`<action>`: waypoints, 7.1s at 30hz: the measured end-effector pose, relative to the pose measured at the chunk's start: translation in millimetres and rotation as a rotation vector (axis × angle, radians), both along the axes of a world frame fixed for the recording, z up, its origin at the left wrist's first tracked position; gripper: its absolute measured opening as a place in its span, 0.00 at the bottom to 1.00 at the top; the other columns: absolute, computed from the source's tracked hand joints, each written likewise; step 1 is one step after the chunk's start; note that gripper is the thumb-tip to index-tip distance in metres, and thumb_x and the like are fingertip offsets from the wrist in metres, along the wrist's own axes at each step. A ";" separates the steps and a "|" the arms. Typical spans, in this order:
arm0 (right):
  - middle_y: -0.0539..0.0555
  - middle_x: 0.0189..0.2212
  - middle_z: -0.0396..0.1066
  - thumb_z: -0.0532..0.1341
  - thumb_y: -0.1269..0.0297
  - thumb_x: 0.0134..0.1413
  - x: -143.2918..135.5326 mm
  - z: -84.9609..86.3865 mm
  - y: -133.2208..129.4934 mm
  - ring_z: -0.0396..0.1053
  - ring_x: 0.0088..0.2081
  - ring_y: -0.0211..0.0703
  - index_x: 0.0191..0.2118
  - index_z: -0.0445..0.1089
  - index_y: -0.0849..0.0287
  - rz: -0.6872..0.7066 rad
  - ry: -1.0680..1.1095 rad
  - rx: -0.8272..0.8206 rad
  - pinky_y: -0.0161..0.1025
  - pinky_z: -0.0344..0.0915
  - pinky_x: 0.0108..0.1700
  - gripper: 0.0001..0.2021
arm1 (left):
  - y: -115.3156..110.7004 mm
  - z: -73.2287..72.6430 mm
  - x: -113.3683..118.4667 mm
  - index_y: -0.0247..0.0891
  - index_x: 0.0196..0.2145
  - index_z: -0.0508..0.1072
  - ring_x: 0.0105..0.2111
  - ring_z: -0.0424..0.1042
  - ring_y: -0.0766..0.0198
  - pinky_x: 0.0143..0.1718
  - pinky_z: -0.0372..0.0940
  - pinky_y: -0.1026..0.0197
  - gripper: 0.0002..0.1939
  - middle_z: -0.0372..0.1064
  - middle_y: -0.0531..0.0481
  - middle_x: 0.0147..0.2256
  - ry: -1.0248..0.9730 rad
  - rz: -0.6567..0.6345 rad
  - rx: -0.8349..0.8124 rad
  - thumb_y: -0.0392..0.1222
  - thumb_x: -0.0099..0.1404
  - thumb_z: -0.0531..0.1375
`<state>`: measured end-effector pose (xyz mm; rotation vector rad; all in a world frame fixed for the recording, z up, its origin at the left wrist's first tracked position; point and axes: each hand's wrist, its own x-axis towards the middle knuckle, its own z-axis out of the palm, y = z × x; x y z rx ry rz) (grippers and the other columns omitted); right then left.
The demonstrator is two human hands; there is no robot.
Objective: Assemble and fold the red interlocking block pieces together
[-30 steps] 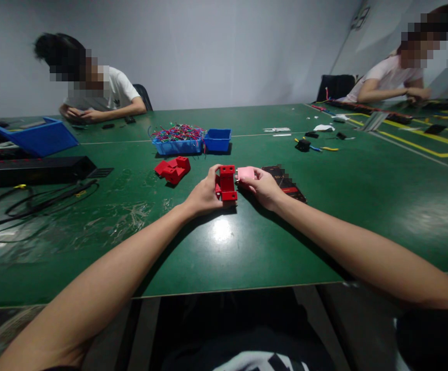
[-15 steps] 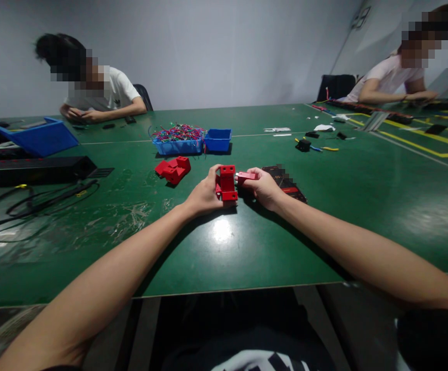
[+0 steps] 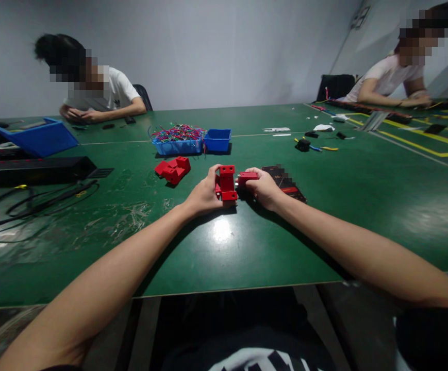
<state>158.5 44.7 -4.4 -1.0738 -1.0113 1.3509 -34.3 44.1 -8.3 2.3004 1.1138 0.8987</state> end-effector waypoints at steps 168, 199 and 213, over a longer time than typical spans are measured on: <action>0.47 0.25 0.70 0.73 0.55 0.34 -3.9 2.1 -4.6 0.55 0.22 0.30 0.42 0.75 0.64 -0.045 -0.079 0.095 0.34 0.50 0.25 0.27 | 0.3 1.1 -0.3 0.38 0.62 0.48 0.33 0.74 0.58 0.37 0.68 0.56 0.52 0.72 0.45 0.40 -0.003 -0.020 -0.014 0.52 0.48 0.71; 0.49 0.35 0.71 0.73 0.65 0.32 3.3 -4.4 1.2 0.68 0.33 0.39 0.50 0.64 0.55 0.046 -0.122 0.100 0.40 0.66 0.38 0.33 | 1.1 1.7 0.6 0.37 0.61 0.49 0.36 0.75 0.56 0.39 0.68 0.56 0.51 0.72 0.43 0.42 -0.008 -0.014 -0.013 0.53 0.47 0.71; 0.50 0.35 0.70 0.74 0.58 0.32 0.1 -1.5 -2.8 0.63 0.25 0.35 0.48 0.65 0.56 0.011 -0.165 0.115 0.35 0.57 0.25 0.33 | 1.2 2.1 0.3 0.36 0.61 0.49 0.39 0.76 0.53 0.40 0.69 0.53 0.52 0.72 0.39 0.46 0.001 -0.013 -0.022 0.52 0.47 0.71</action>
